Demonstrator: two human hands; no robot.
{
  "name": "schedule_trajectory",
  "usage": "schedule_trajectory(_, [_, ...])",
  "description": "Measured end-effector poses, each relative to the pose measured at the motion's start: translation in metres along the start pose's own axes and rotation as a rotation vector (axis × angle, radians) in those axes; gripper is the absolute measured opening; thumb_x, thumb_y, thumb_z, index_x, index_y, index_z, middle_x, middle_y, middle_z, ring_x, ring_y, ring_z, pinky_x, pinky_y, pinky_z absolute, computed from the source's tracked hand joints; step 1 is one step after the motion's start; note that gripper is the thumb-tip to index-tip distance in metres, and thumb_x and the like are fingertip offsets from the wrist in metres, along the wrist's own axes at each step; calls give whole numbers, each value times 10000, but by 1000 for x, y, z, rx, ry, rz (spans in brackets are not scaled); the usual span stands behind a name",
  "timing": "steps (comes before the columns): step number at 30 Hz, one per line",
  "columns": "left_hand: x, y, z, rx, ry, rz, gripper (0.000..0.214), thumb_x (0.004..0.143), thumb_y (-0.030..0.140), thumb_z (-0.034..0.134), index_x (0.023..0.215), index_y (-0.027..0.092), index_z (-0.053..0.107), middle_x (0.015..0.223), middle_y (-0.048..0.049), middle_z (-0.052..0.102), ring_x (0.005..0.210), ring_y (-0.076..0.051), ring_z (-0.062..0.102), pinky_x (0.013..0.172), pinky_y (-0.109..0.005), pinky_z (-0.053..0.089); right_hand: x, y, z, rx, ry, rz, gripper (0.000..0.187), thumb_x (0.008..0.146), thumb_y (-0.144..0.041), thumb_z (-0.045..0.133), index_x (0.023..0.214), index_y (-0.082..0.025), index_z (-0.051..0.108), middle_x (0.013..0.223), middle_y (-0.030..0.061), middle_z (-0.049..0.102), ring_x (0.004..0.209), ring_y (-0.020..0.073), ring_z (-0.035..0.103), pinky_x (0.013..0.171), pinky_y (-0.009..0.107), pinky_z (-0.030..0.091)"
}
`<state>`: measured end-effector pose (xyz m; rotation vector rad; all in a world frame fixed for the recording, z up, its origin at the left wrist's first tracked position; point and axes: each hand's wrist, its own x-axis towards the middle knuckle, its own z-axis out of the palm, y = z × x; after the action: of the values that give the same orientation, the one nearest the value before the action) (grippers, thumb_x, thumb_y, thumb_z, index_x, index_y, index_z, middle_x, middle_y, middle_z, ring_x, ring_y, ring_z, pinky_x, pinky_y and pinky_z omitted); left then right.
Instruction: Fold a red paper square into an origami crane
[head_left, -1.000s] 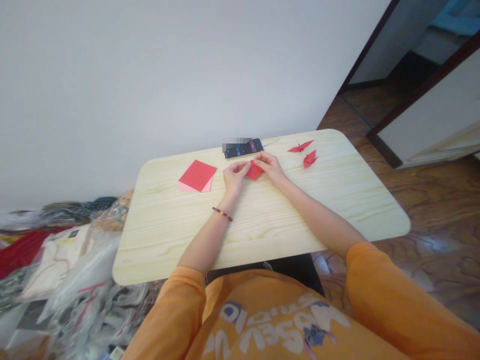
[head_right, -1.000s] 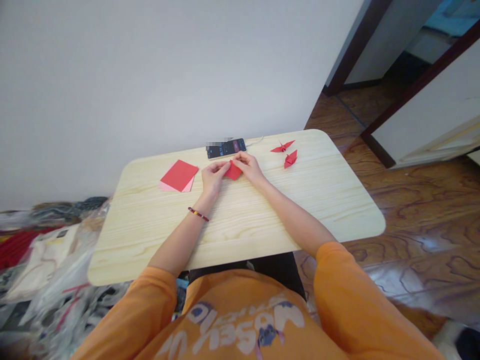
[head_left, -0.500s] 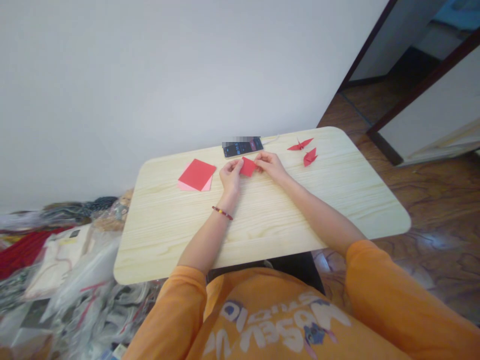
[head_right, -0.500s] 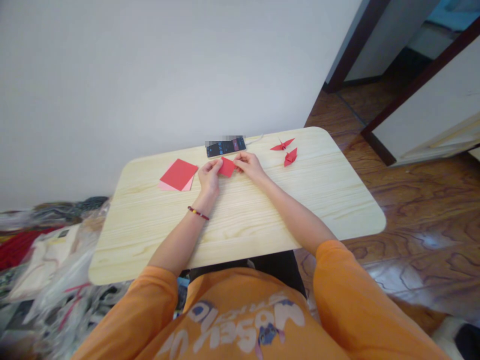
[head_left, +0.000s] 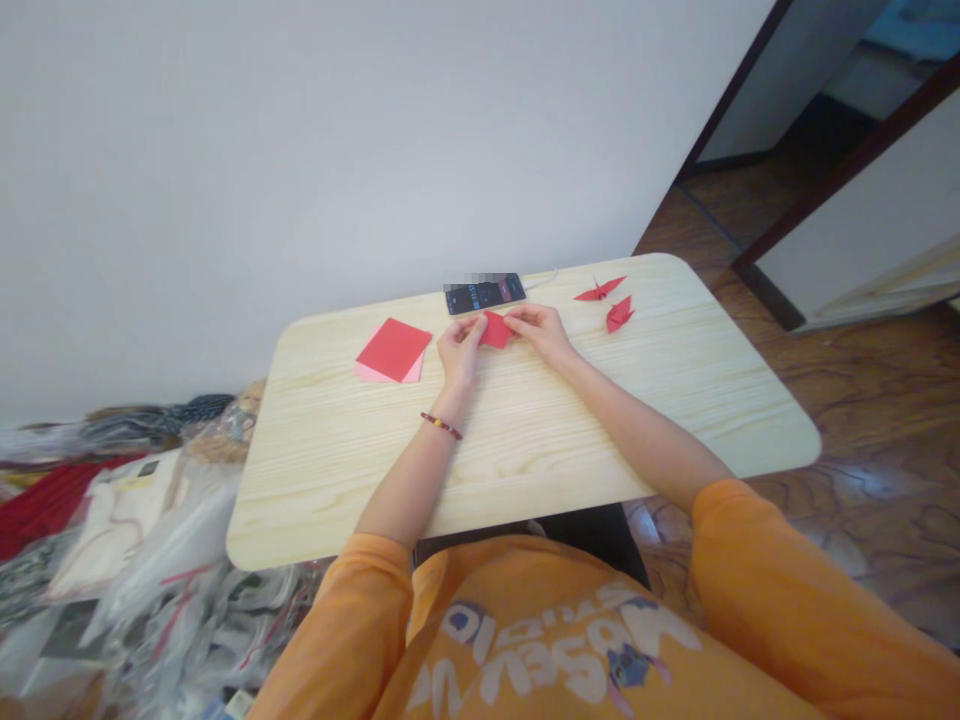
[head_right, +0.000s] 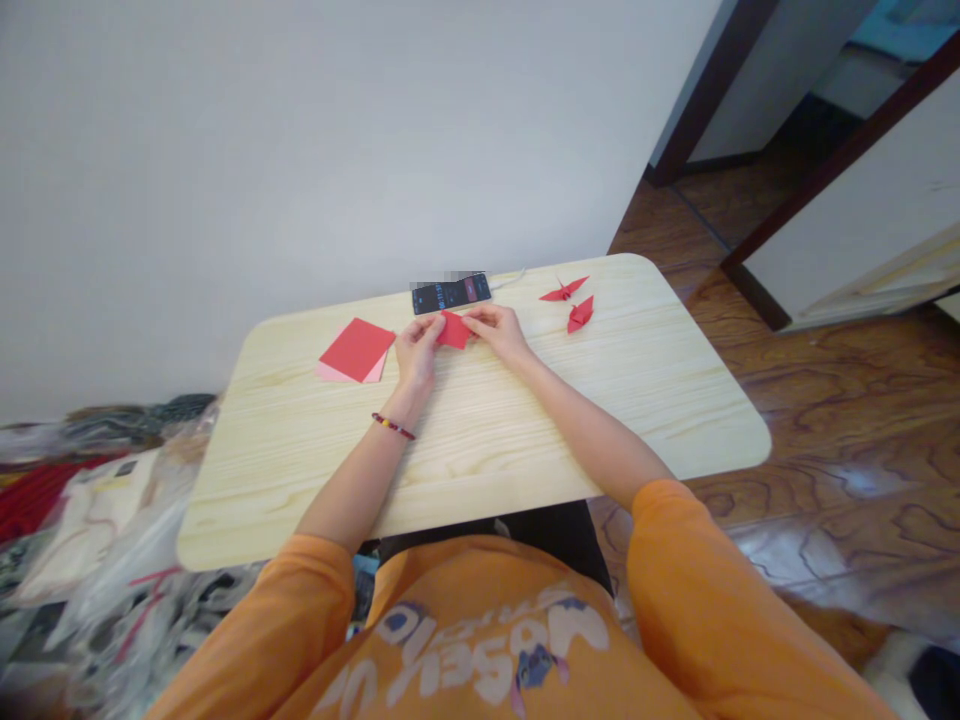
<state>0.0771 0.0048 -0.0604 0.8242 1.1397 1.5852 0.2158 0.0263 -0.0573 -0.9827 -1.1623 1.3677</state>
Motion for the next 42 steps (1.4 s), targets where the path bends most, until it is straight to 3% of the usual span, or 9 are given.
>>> schedule_trajectory(8, [0,5,-4,314,-125,29,109,665,237,709,721,145,720,717,-43,719,657,-138,632,666,-254,496,0,5,-8,-251,-71,-166,192,688,-358,679,728,-175,643,701,2,633,663,138,558,664,282,426])
schedule_trajectory(12, [2,11,-9,416,-192,-30,99,661,222,696,704,137,721,660,-36,703,595,-126,608,617,-241,477,1,6,-8,-281,-45,-166,146,700,-319,650,737,-179,631,707,-1,635,680,146,563,668,285,429])
schedule_trajectory(16, [8,14,-17,491,-172,-74,88,649,190,674,697,130,718,609,-19,676,543,-108,575,576,-225,452,5,6,-14,-262,25,-162,154,676,-328,663,707,-182,624,684,-8,629,681,146,559,667,283,424])
schedule_trajectory(21, [10,14,-19,326,-150,-89,141,643,242,718,731,134,698,670,-18,680,600,-104,600,662,-242,510,12,3,-23,-90,190,-94,204,593,-350,727,657,-194,612,634,-27,608,631,127,519,641,267,421])
schedule_trajectory(27, [1,17,-9,109,-362,-67,419,620,237,789,1026,196,697,885,-61,719,790,-169,677,754,-314,552,5,0,-16,121,77,80,237,552,-350,775,675,-184,658,675,-14,665,631,122,558,640,258,449])
schedule_trajectory(34, [0,20,-9,108,-393,-68,451,631,277,789,1069,224,697,924,-57,721,807,-162,678,758,-310,566,3,-5,-14,175,82,131,211,543,-304,790,698,-186,710,704,-5,700,680,132,602,699,268,492])
schedule_trajectory(42, [0,18,-10,67,-443,-67,565,568,326,859,1097,227,686,938,-60,717,795,-169,681,797,-333,557,0,-7,-12,292,2,196,230,531,-254,837,678,-159,687,730,18,709,713,141,633,761,307,517])
